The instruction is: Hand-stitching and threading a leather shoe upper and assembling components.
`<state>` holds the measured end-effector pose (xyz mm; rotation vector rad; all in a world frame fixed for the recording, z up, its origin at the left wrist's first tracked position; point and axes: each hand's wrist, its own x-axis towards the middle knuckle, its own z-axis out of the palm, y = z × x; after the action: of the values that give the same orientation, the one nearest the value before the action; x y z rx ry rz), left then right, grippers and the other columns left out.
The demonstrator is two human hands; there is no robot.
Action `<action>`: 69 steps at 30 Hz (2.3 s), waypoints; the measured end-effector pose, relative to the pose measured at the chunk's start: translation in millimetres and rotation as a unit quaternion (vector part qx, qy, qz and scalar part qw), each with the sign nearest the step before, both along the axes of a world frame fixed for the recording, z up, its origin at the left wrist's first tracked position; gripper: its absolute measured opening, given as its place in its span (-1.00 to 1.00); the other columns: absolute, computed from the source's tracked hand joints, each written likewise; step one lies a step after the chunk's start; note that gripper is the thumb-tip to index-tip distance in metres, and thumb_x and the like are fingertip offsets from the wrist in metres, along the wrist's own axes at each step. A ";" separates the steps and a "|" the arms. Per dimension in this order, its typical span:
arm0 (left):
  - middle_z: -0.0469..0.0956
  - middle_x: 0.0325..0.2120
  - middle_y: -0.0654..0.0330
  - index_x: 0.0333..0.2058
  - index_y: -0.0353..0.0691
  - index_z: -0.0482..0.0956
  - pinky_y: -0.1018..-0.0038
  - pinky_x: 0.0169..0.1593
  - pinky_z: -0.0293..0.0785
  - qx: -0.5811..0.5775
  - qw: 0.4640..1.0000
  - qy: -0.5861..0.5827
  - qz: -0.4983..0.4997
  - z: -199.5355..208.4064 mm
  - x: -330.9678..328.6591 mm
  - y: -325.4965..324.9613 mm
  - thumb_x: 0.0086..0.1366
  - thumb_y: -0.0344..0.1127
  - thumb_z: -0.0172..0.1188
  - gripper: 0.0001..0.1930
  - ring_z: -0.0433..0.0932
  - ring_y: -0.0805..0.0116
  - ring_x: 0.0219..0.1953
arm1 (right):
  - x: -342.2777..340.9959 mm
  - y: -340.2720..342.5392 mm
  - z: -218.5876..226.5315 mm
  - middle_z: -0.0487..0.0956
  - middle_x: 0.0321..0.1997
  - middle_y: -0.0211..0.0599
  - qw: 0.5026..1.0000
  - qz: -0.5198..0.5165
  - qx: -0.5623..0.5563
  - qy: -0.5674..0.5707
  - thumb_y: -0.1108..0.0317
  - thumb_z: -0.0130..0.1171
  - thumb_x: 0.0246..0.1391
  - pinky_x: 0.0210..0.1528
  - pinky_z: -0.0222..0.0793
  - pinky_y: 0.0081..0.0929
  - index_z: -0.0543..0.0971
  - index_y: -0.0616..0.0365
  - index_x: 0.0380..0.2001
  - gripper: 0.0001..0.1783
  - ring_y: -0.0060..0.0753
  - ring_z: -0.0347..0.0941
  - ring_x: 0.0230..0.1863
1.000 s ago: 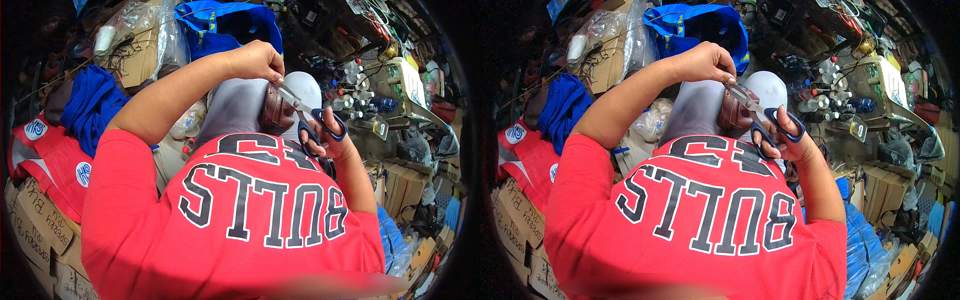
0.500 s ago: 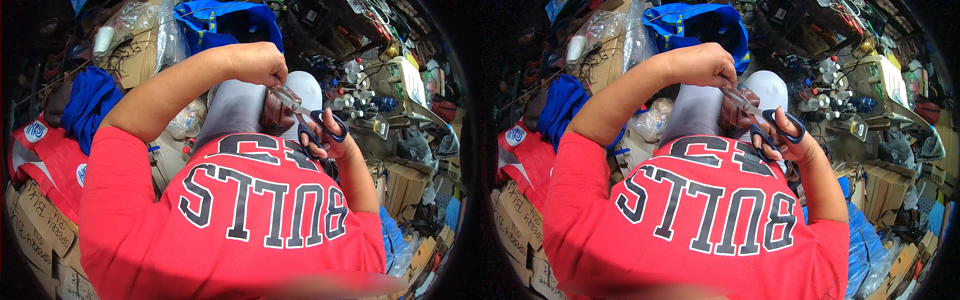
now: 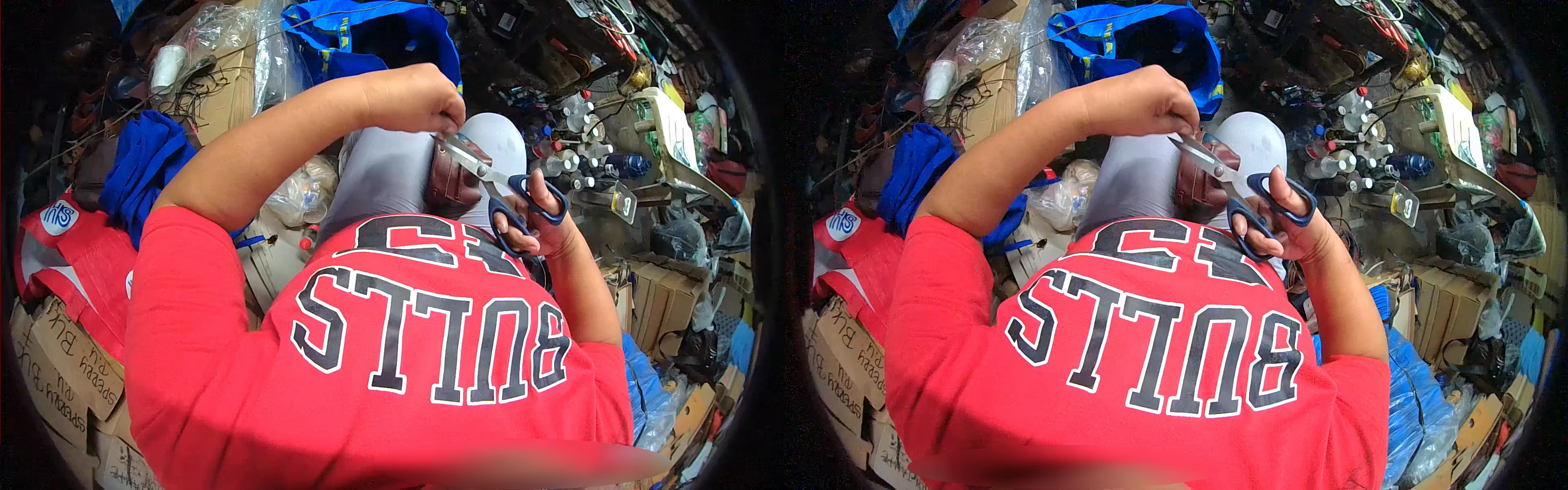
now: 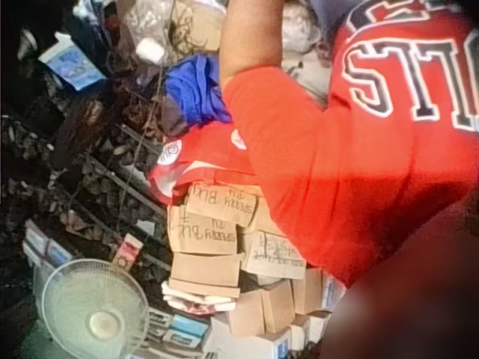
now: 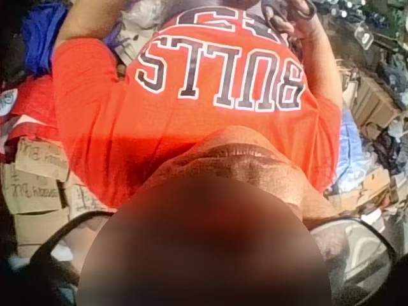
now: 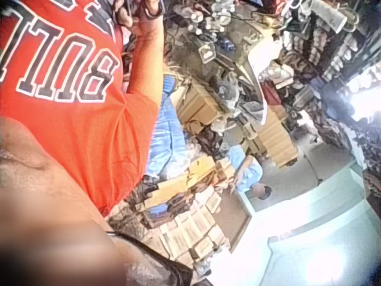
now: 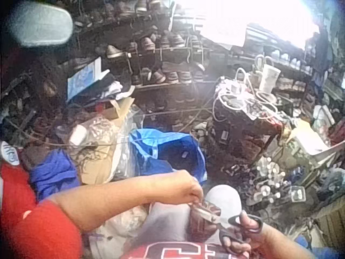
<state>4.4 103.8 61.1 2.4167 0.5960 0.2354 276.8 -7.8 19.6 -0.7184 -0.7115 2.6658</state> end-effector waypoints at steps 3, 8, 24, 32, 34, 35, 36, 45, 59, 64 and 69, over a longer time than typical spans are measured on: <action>0.62 -0.45 0.07 -0.32 -0.27 0.65 0.45 -0.30 0.49 -0.066 0.996 -0.027 0.045 -2.9 -3.2 2.7 0.12 -0.46 0.24 -0.87 0.61 0.22 -0.41 | 0.6 2.1 -2.1 0.32 -0.87 -0.39 1.000 0.008 -0.005 0.027 -0.53 -0.36 0.05 -0.83 -0.06 -0.78 0.47 0.34 -0.35 -0.03 -0.69 0.07 -0.91; 0.57 -0.50 0.13 -0.36 -0.22 0.67 0.44 -0.33 0.48 -0.065 0.997 -0.029 0.044 -1.4 0.7 -0.5 0.07 -0.47 0.28 -0.88 0.57 0.24 -0.43 | -2.7 4.4 2.9 0.31 -0.87 -0.41 1.000 -0.003 0.016 0.013 -0.54 -0.37 0.04 -0.80 -0.06 -0.80 0.48 0.34 -0.34 -0.02 -0.70 0.08 -0.89; 0.41 -0.35 0.18 -0.43 -0.19 0.58 0.32 -0.10 0.30 0.145 0.973 -0.078 0.160 -14.2 -3.8 -5.3 0.06 -0.42 0.28 -0.92 0.38 0.19 -0.19 | -19.0 14.5 47.3 0.50 -0.53 -0.21 0.603 0.093 0.553 -0.568 -0.17 0.35 -0.23 -0.32 0.28 -0.36 0.50 0.20 -0.30 -0.36 -0.27 0.44 -0.43; 0.41 -0.36 0.15 -0.42 -0.25 0.57 0.43 -0.11 0.35 0.053 0.928 -0.157 0.335 -36.4 -6.6 -14.2 0.14 -0.33 0.22 -0.88 0.43 0.23 -0.22 | -21.9 14.5 42.0 0.51 -0.25 -0.28 0.353 0.041 0.674 -0.648 -0.23 0.33 -0.31 -0.04 0.11 -0.24 0.50 0.03 -0.11 -0.26 -0.19 0.35 -0.10; 0.40 -0.36 0.16 -0.40 -0.27 0.56 0.43 -0.11 0.35 0.033 0.913 -0.191 0.359 -41.7 -13.3 -9.7 0.17 -0.31 0.20 -0.86 0.42 0.26 -0.23 | -19.1 14.5 40.9 0.50 -0.24 -0.30 0.347 0.041 0.675 -0.650 -0.23 0.33 -0.31 -0.04 0.11 -0.25 0.50 0.01 -0.09 -0.26 -0.20 0.34 -0.09; 0.39 -0.37 0.17 -0.39 -0.29 0.55 0.43 -0.11 0.35 0.020 0.896 -0.237 0.375 -44.2 -17.2 -7.2 0.19 -0.30 0.18 -0.84 0.42 0.30 -0.24 | -18.0 14.0 40.0 0.50 -0.23 -0.30 0.340 0.043 0.672 -0.656 -0.23 0.34 -0.32 -0.03 0.11 -0.25 0.50 0.00 -0.09 -0.26 -0.21 0.33 -0.08; 0.38 -0.36 0.19 -0.36 -0.32 0.52 0.48 -0.12 0.35 0.043 0.893 -0.238 0.379 -47.3 -19.9 -6.1 0.27 -0.27 0.10 -0.80 0.41 0.34 -0.25 | -17.0 13.6 38.9 0.49 -0.21 -0.31 0.334 0.051 0.663 -0.668 -0.23 0.34 -0.32 -0.02 0.10 -0.25 0.50 -0.01 -0.08 -0.25 -0.22 0.33 -0.07; 0.43 -0.43 0.14 -0.54 -0.36 0.51 0.51 -0.23 0.36 0.037 0.885 -0.217 0.410 -53.7 -67.2 -9.6 0.33 -0.26 0.03 -0.68 0.43 0.37 -0.39 | 9.3 19.5 18.0 0.54 -0.37 -0.25 0.442 0.004 0.602 -0.665 -0.13 0.39 -0.28 -0.15 0.26 -0.23 0.54 0.11 -0.16 -0.33 -0.14 0.41 -0.22; 0.51 -0.46 0.27 -0.33 -0.30 0.57 0.61 -0.37 0.38 -0.280 0.756 -0.317 0.499 -105.3 -141.0 -22.3 0.28 -0.47 -0.02 -0.84 0.40 0.57 -0.52 | 107.1 128.1 -77.2 0.58 -0.42 -0.17 0.730 -0.219 0.298 -0.575 -0.11 0.10 0.02 -0.31 0.41 -0.48 0.57 0.29 -0.27 -0.43 -0.35 0.55 -0.37; 0.50 -0.45 0.28 -0.29 -0.30 0.54 0.64 -0.31 0.37 -0.279 0.728 -0.338 0.528 -110.7 -130.0 -21.9 0.31 -0.38 0.07 -0.87 0.41 0.57 -0.46 | 111.8 175.5 -85.8 0.58 -0.21 0.12 0.542 -0.120 0.401 -0.729 -0.12 0.03 0.03 -0.08 0.41 -0.26 0.51 0.24 -0.05 -0.35 0.03 0.53 -0.13; 0.47 -0.49 0.31 -0.32 -0.23 0.51 0.63 -0.32 0.37 -0.301 0.720 -0.335 0.527 -117.4 -126.5 -23.0 0.33 -0.32 0.09 -0.88 0.42 0.58 -0.46 | 128.1 230.5 -95.7 0.54 -0.10 0.21 0.442 -0.053 0.397 -0.803 -0.06 -0.04 0.03 0.08 0.34 -0.19 0.52 0.30 -0.06 -0.37 0.11 0.48 -0.02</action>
<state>-122.2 80.8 -56.3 0.9931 1.3541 1.1211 404.9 222.8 -76.1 -2.5180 -1.8039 0.3204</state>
